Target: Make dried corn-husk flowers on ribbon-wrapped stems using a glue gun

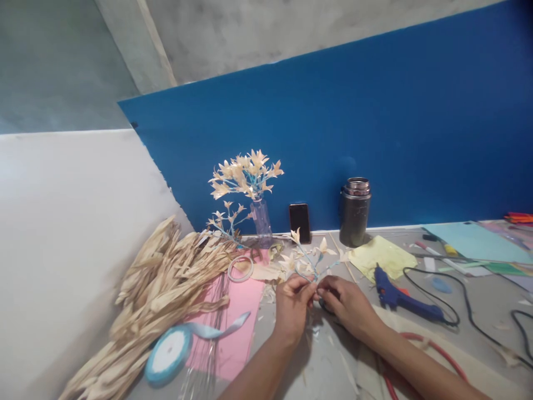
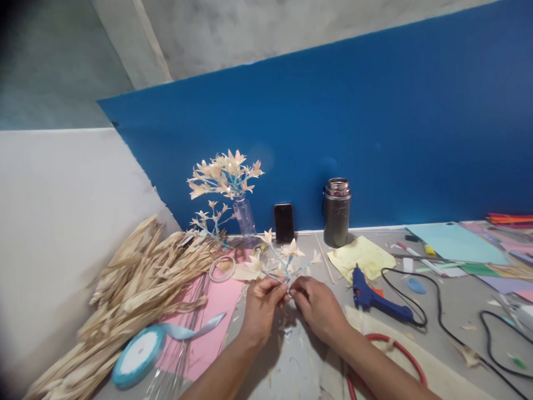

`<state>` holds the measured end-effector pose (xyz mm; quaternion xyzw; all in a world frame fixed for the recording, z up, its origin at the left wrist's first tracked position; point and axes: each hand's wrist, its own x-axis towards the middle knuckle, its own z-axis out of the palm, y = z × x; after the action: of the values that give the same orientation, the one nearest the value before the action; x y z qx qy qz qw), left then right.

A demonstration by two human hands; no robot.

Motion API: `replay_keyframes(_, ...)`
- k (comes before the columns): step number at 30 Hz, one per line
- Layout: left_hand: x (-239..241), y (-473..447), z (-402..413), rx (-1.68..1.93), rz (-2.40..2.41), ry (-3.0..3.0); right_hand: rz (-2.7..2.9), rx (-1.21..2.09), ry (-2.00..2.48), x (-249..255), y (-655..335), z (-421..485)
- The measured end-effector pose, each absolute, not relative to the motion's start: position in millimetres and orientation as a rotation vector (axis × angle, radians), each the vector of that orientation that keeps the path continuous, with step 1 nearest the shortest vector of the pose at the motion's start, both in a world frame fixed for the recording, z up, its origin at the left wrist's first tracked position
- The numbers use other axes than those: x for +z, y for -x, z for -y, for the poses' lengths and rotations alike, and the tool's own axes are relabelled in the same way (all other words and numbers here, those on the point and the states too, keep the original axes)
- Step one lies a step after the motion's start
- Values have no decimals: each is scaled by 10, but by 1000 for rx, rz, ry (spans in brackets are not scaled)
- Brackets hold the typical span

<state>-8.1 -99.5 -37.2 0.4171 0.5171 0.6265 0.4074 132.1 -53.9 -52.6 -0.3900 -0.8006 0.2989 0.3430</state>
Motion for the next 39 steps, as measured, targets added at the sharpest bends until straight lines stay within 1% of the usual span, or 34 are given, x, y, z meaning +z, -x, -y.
replay_keyframes(3, -386, 103, 997, 1591, -1343, -1094, 1993, 760, 1140, -506, -1317, 541)
replay_keyframes(6, -403, 98, 985, 1630, -1382, -1105, 1940, 850, 1208, -476, -1300, 571)
replay_keyframes(10, -409, 51, 966, 1701, -1362, -1057, 1858, 1057, 1108, -428, -1269, 634)
replay_keyframes(13, -398, 30, 968, 1730, -1340, -1016, 1811, 1134, 1061, -390, -1255, 677)
replay_keyframes(18, -400, 49, 1005, 1626, -1341, -1133, 1840, 1034, 1020, -344, -1262, 706)
replay_keyframes(23, -454, 58, 995, 1542, -1221, -989, 1864, 981, 955, -351, -1271, 687)
replay_keyframes(28, -415, 56, 970, 1568, -1254, -997, 1639, 1259, 1008, -410, -1235, 670)
replay_keyframes(31, -371, 64, 977, 1598, -1315, -1066, 1480, 1356, 981, -416, -1226, 675)
replay_keyframes(35, -351, 67, 1008, 1618, -1240, -1032, 1514, 1310, 964, -386, -1255, 683)
replay_keyframes(39, -373, 55, 1023, 1552, -1156, -1015, 1613, 1205, 958, -355, -1286, 681)
